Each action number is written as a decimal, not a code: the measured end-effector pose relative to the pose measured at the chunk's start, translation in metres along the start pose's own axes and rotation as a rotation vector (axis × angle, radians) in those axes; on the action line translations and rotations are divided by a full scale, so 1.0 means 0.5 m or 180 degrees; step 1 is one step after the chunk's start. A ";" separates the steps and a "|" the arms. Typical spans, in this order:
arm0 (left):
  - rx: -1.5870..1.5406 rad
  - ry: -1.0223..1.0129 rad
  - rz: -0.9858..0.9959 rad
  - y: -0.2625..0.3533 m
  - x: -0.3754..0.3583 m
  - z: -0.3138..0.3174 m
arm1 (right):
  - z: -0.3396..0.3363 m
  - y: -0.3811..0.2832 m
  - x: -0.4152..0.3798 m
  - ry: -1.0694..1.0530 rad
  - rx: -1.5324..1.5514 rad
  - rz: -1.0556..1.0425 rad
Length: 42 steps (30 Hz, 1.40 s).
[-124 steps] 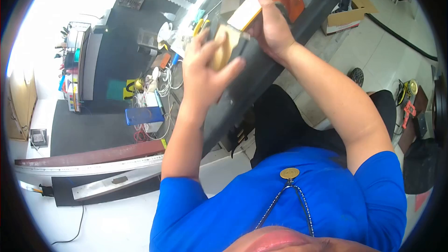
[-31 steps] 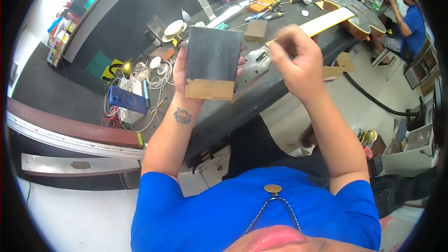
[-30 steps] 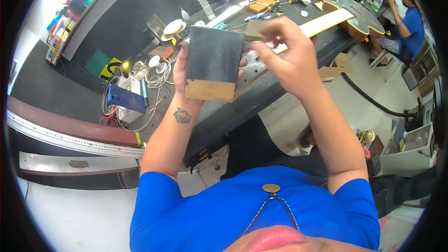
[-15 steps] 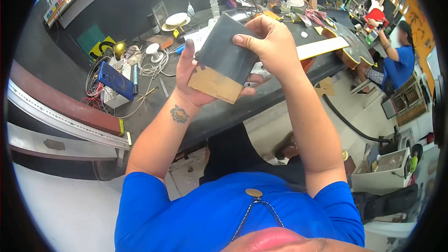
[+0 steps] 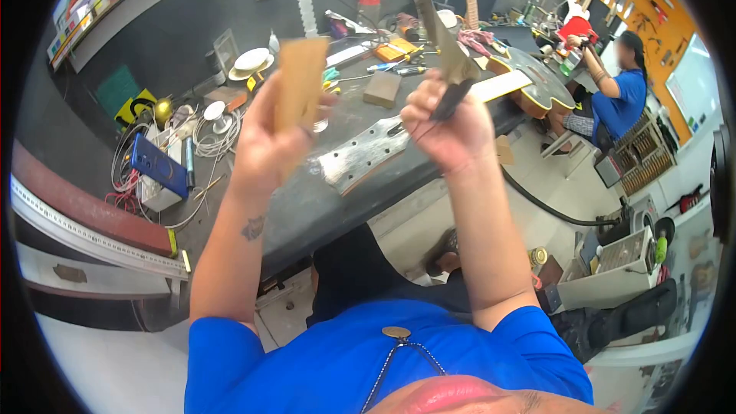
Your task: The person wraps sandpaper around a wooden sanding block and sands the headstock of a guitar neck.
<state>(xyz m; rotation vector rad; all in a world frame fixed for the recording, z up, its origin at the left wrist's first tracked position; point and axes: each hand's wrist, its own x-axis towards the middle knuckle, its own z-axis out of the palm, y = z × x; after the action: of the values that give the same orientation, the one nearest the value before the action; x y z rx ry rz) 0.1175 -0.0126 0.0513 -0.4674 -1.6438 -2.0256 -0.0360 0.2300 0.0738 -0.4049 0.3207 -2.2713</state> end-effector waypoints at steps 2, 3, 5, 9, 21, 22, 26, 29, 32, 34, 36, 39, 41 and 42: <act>0.1908 -0.0396 0.1380 0.028 0.010 0.039 | -0.016 0.031 -0.009 -0.0107 0.0491 0.0418; 0.2863 -0.0568 0.2072 0.036 0.010 0.057 | -0.018 0.047 -0.013 -0.0092 0.0621 0.0628; 0.2724 -0.0679 0.1927 0.022 -0.006 0.078 | 0.007 0.093 -0.030 0.0223 0.0121 0.0521; 0.2510 -0.0658 0.1781 -0.016 -0.014 0.088 | 0.012 0.149 -0.051 -0.0143 -0.0519 0.0471; 0.3806 -0.0444 0.1817 -0.003 -0.027 0.085 | 0.020 0.135 -0.084 -0.0273 -0.1289 -0.0491; 0.3965 -0.0416 0.1882 -0.006 -0.027 0.082 | 0.023 0.135 -0.088 -0.0412 -0.1171 -0.0409; 0.4591 -0.0200 0.1734 -0.008 -0.035 0.088 | 0.035 0.154 -0.102 -0.0726 -0.0856 -0.0338; 0.4625 -0.0109 0.1693 -0.016 -0.039 0.094 | 0.025 0.156 -0.103 -0.0768 -0.1716 -0.0355; 0.4545 -0.0142 0.1709 -0.017 -0.036 0.091 | 0.014 0.154 -0.098 -0.0809 -0.1704 -0.0125; 0.4422 -0.0151 0.1713 -0.022 -0.035 0.088 | 0.018 0.159 -0.099 -0.0712 -0.1722 -0.0041; 0.4300 -0.0203 0.1667 -0.024 -0.038 0.088 | 0.018 0.163 -0.103 -0.0610 -0.1777 0.0028; 0.4344 -0.0315 0.1570 -0.017 -0.040 0.082 | 0.015 0.170 -0.107 -0.0452 -0.1925 -0.0071; 0.4379 -0.0406 0.1524 -0.012 -0.040 0.077 | 0.013 0.189 -0.101 -0.0324 -0.2032 -0.0362; 0.4360 -0.0450 0.1517 -0.011 -0.040 0.076 | 0.006 0.191 -0.099 -0.0185 -0.2025 -0.0437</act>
<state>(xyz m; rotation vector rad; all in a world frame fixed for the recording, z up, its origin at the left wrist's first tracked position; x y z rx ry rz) 0.1291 0.0285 0.0442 -0.3884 -2.2434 -0.2834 0.0603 0.2039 0.0338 -0.8332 1.0189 -2.2422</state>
